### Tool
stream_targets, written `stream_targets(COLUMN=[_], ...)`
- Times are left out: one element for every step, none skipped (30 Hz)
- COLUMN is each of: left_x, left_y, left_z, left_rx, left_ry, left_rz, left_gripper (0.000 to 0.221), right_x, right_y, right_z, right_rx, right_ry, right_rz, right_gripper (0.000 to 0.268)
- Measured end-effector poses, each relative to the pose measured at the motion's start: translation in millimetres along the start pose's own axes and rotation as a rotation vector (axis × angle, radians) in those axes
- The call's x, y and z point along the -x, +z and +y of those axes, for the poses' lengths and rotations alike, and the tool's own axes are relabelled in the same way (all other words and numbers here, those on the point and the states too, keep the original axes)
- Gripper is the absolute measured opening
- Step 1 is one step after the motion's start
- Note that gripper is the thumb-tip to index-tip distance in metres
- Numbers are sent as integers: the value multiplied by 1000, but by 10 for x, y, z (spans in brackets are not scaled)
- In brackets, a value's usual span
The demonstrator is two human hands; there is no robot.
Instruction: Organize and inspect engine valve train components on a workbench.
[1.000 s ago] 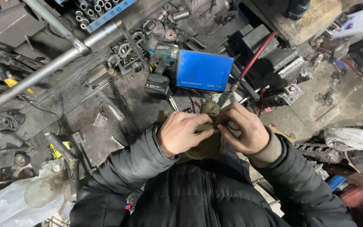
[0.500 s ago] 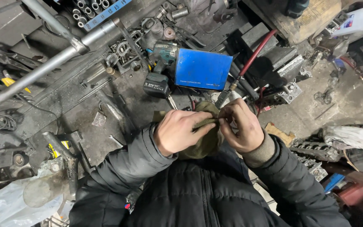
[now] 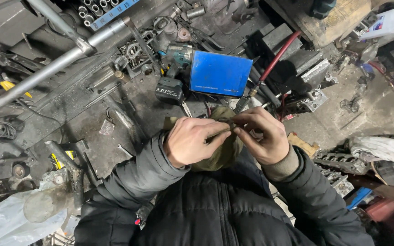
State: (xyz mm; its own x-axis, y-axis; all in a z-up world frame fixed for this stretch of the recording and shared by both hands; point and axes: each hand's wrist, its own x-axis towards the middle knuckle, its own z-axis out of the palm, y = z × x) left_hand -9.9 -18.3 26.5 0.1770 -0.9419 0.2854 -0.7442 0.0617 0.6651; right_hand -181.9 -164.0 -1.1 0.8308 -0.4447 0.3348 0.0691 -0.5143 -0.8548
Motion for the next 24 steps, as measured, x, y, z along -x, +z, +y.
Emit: stream_targets(left_x=[4,0,-3,1,6,29,35,22,7,5,2,9,18,13,7,6,4,10,6,-3,-12,-9,-5,23], left_y=[-2,-7,-13,-5,3,13,14,12,10,2,-5,-11,-12,-15,-19,-27,-35,-37,-52,-69,-89,-88,-88,-75], left_z=[-2,-9,-16,-22,-30,-29,-17,-17,-15,-16,-16,-15,-26,-45,-64,-62,-61,-55,-47,-44,-42,-64,-86,-94], left_rx=[1,-3,-7,-8,-3,6,7,3,-1,-2,2,7,7,22,36,36,54,75,77,83,88,84,92,105], left_ry=[1,-1,-4,-4,-5,-9,-14,-12,-10,-10,-24,-38,-40,-13,13,13,12,10,9,16,23,24,38,48], left_rz=[-2,-25,-47,-45,-39,-37,-38,-30,-22,-21,-42,-64,-65,-93,-121,-121,-143,-167,-170,-178,-187,-183,-182,-184], left_gripper=[19,18,18,18,19,20,20,20,20,20,21,21,21,22,22,22,22,21,21,22,23,23,21,18], right_x=[14,20,26,11,-4,-1,12,7,2,3,4,15,45,61,77,66,55,57,72,75,76,72,69,100], right_y=[2,2,4,2,3,10,27,36,45,49,54,63,77,86,93,96,98,101,96,91,86,69,53,40], right_z=[16,35,54,42,32,13,10,15,20,41,62,81,112,150,187,186,186,181,164,153,139,137,135,119], right_rx=[1,7,14,13,21,27,24,50,76,75,128,180,179,234,290,289,300,310,310,297,283,283,236,187], right_ry=[2,-10,-23,-25,-23,-17,-13,-33,-52,-53,-93,-131,-130,-172,-214,-214,-222,-227,-223,-230,-237,-242,-208,-166], right_rz=[2,-12,-26,-27,-37,-48,-51,-41,-31,-32,-28,-24,-24,-25,-25,-25,-26,-28,-28,-18,-8,-8,35,75], right_gripper=[23,21,19,19,18,17,17,17,17,17,19,20,20,22,24,24,25,25,25,25,25,25,24,23])
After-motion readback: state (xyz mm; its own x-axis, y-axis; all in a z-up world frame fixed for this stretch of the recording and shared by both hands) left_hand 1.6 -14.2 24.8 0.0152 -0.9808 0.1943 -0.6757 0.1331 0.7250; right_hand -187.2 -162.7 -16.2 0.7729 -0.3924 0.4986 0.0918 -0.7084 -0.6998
